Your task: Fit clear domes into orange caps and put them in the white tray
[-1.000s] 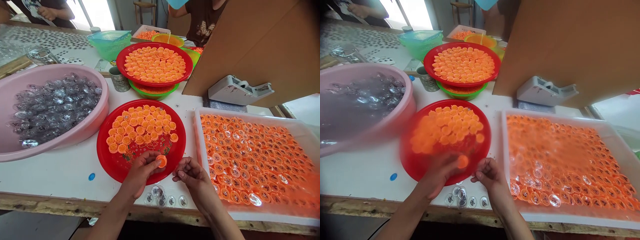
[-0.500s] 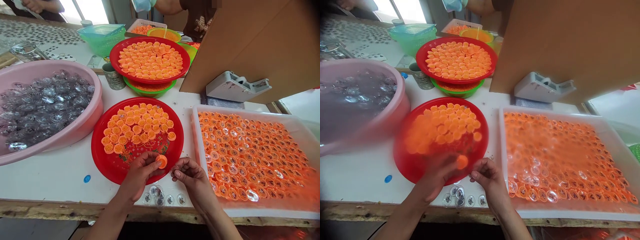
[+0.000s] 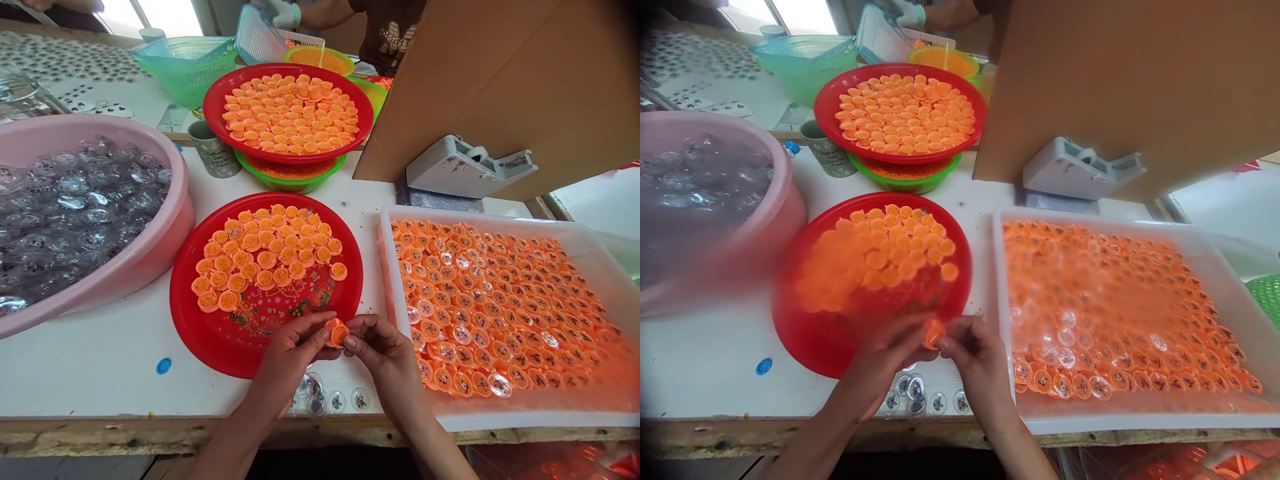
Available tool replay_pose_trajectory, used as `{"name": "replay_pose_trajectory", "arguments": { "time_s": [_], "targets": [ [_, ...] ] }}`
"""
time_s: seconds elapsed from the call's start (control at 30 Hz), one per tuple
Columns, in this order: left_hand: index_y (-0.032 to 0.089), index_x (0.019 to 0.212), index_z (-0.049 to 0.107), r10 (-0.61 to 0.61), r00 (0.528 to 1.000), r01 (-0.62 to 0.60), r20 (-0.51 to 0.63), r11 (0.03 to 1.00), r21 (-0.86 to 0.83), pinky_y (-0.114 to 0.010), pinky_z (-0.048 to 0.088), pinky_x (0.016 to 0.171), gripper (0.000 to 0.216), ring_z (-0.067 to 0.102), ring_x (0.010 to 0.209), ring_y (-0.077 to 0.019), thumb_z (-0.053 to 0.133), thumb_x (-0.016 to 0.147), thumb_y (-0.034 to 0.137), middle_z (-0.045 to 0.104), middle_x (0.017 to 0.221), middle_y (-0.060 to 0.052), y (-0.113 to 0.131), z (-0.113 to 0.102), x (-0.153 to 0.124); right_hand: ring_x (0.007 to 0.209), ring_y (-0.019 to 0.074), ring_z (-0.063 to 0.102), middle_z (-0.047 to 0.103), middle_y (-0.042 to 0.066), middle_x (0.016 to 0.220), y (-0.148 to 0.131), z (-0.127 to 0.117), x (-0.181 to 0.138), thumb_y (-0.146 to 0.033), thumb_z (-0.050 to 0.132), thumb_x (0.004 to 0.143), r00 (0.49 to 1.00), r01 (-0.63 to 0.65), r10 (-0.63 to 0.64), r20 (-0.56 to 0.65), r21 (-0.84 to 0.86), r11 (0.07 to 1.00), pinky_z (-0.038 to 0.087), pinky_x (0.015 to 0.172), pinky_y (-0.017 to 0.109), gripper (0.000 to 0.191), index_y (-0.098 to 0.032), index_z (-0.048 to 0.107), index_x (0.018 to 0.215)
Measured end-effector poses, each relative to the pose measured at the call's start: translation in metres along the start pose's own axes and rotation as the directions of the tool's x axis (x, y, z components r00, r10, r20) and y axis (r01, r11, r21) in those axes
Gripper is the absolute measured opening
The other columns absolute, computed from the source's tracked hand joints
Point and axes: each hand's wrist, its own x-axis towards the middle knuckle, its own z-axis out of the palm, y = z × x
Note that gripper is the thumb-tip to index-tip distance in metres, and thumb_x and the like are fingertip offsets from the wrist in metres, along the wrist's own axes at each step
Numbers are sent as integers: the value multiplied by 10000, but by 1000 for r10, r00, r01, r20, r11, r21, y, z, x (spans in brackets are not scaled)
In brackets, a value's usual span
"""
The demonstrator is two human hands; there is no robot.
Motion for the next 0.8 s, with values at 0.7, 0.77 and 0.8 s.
{"name": "replay_pose_trajectory", "arguments": {
  "time_s": [0.7, 0.77, 0.8],
  "targets": [
    [312, 1083, 740, 401, 902, -430, 160, 803, 413, -353, 585, 854, 368, 727, 845, -255, 791, 726, 241, 773, 928, -27, -8, -6, -17, 677, 150, 643, 684, -1, 730, -21, -4, -24, -174, 747, 798, 917, 382, -396, 49, -392, 837, 512, 623, 245, 83, -243, 707, 775],
    [338, 1103, 727, 433, 884, -466, 179, 774, 429, -346, 584, 850, 391, 728, 843, -250, 783, 734, 221, 774, 935, -19, -8, -8, -17, 684, 162, 649, 686, 7, 738, -24, -3, -25, -164, 736, 808, 895, 427, -442, 62, -412, 805, 515, 623, 261, 87, -243, 703, 792],
    [345, 1110, 721, 440, 878, -477, 189, 765, 434, -342, 584, 845, 394, 728, 849, -248, 778, 740, 221, 773, 947, -17, -7, -9, -17, 689, 168, 651, 687, 11, 742, -24, -3, -26, -157, 731, 811, 886, 442, -459, 65, -416, 795, 517, 621, 267, 93, -244, 701, 797]
  ]
}}
